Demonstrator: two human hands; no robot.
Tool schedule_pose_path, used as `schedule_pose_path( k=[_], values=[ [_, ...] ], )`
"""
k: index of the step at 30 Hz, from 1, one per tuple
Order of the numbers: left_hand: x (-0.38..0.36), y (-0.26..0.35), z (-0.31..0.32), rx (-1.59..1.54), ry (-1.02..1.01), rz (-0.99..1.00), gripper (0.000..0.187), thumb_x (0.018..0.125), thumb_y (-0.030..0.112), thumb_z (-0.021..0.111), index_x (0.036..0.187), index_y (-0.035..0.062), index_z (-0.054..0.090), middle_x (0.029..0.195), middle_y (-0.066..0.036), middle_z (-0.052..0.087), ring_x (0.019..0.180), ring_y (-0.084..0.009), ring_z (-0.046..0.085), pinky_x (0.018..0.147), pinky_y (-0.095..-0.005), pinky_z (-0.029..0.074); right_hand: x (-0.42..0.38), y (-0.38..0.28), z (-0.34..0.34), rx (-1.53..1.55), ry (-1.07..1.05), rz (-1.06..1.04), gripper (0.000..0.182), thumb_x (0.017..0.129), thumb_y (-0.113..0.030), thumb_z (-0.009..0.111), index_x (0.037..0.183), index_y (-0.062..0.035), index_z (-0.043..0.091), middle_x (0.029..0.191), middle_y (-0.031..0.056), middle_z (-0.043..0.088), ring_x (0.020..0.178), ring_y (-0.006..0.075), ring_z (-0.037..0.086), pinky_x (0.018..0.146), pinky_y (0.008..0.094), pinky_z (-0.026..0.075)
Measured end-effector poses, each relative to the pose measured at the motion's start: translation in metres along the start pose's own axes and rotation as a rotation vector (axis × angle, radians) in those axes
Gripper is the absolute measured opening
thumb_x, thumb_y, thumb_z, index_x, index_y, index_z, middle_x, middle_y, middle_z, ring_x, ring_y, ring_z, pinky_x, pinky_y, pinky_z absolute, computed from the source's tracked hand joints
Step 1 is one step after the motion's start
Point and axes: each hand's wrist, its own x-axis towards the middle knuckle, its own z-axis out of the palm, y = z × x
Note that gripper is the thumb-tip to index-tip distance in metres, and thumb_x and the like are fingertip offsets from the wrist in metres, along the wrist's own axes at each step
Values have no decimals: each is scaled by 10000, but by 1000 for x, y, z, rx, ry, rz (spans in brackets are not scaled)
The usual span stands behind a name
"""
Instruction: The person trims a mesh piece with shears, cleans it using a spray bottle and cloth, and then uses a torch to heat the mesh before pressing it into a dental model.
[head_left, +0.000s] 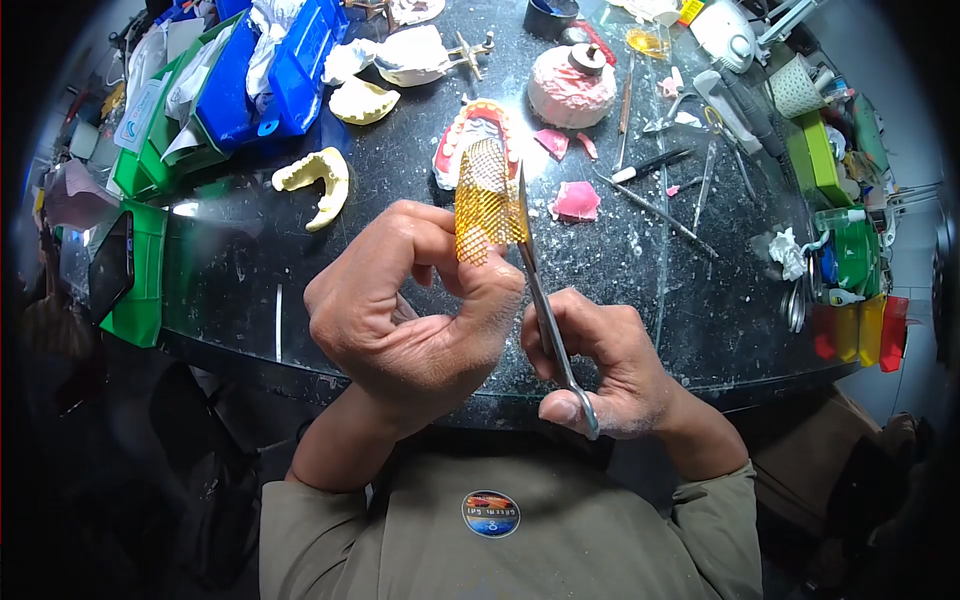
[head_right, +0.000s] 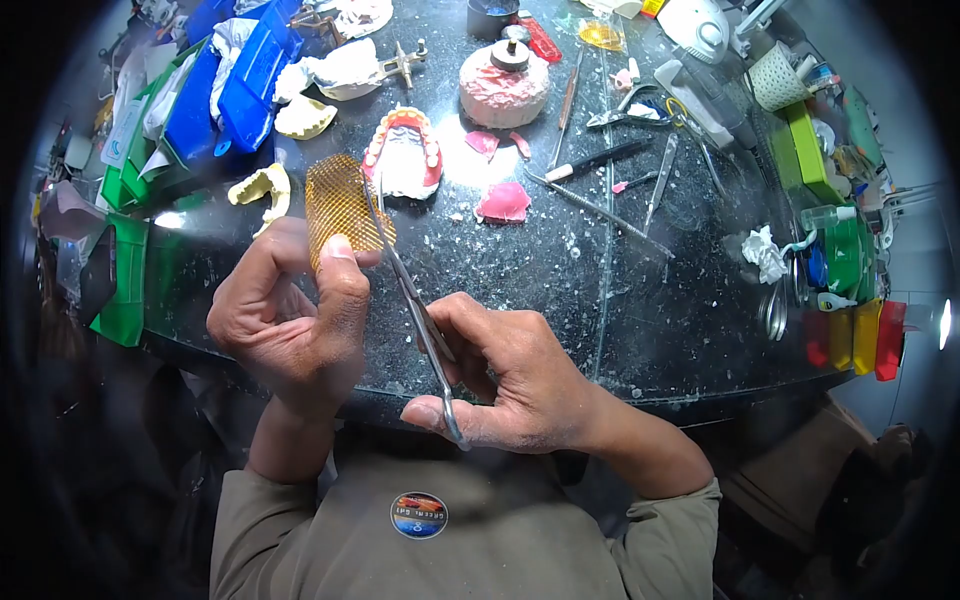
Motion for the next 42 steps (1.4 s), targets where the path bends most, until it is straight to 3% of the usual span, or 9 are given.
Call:
schedule_pose_path(
  k=[27,42],
  values=[
    [1,-4,-5,-6,7,45,83,757,-84,562,685,-43,554,703,-93,615,651,-102,549,608,-229,434,-3,-8,1,-29,32,61,266,820,-182,704,929,13,558,613,22,552,527,50,522,476,216,399],
    [1,-5,-7,-151,24,-88,96,823,-3,562,730,-25,568,670,-65,599,572,-48,478,551,-200,394,-4,-8,1,-32,14,25,193,832,-128,687,903,-1,561,628,13,553,530,44,522,478,206,392]
  ],
)
